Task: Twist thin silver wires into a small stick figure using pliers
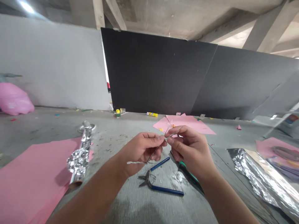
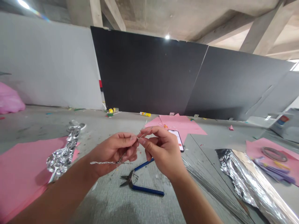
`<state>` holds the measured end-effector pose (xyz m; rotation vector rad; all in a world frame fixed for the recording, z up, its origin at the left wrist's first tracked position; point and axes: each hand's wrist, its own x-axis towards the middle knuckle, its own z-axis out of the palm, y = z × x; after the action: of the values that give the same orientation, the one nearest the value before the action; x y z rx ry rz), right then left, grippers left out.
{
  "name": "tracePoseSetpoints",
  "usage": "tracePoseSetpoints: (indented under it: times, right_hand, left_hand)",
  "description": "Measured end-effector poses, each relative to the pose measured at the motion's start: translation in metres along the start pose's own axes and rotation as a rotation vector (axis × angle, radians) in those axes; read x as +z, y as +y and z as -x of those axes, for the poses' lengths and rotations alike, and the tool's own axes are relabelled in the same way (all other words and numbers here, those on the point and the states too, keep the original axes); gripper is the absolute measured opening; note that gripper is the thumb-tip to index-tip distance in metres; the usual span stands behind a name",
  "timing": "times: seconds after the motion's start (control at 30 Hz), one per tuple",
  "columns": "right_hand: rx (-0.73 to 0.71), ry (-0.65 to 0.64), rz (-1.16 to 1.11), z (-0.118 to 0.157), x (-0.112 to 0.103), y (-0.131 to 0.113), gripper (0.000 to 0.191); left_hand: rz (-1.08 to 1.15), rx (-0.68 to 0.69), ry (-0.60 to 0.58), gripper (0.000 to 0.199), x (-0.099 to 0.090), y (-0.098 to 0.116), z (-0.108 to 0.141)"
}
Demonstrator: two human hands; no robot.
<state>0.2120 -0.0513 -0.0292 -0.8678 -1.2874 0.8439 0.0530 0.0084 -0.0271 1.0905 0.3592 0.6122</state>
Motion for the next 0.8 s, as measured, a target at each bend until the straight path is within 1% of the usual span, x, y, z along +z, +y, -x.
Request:
tracePoseSetpoints:
  times: [0.1,0.17,0.33,0.47,0.57,0.67,0.73,0.8]
  right_hand:
    - [-0.016,-0.028,-0.035,0.0,-0.001,0.003,0.01]
    - [-0.043,-0.05,-0.018,0.0,-0.002,0.005,0.009]
    - [-0.221,-0.082,0.224,0.002,-0.006,0.003,0.011]
    - [-0.248,-0.143,0.316,0.001,-0.008,0.002,0.013]
    - [-0.283,-0.107,0.345,-0.001,-0.004,0.005,0.01]
    - [-0.323,-0.059,0.353,-0.002,0.0,0.009,0.01]
    - [-0.31,-0.019,0.364,-0.002,0.002,0.011,0.009]
    - [-0.288,0.04,0.369,-0.002,0.003,0.012,0.007]
  left_hand:
    - [0.13,-0.073,-0.037,0.024,0.002,-0.001,0.001]
    - [0.18,-0.101,-0.038,0.023,0.004,-0.001,0.003]
    - [0.241,-0.146,-0.031,0.019,0.007,-0.001,0.005]
    - [0.368,-0.21,-0.063,0.018,0.009,-0.001,0.004]
    - [0.417,-0.221,-0.022,0.02,0.011,0.0,0.005]
    - [0.374,-0.214,0.037,0.021,0.012,0.001,0.005]
    - [0.327,-0.186,0.059,0.024,0.013,0.002,0.005]
    - [0.281,-0.128,0.068,0.027,0.013,0.001,0.004]
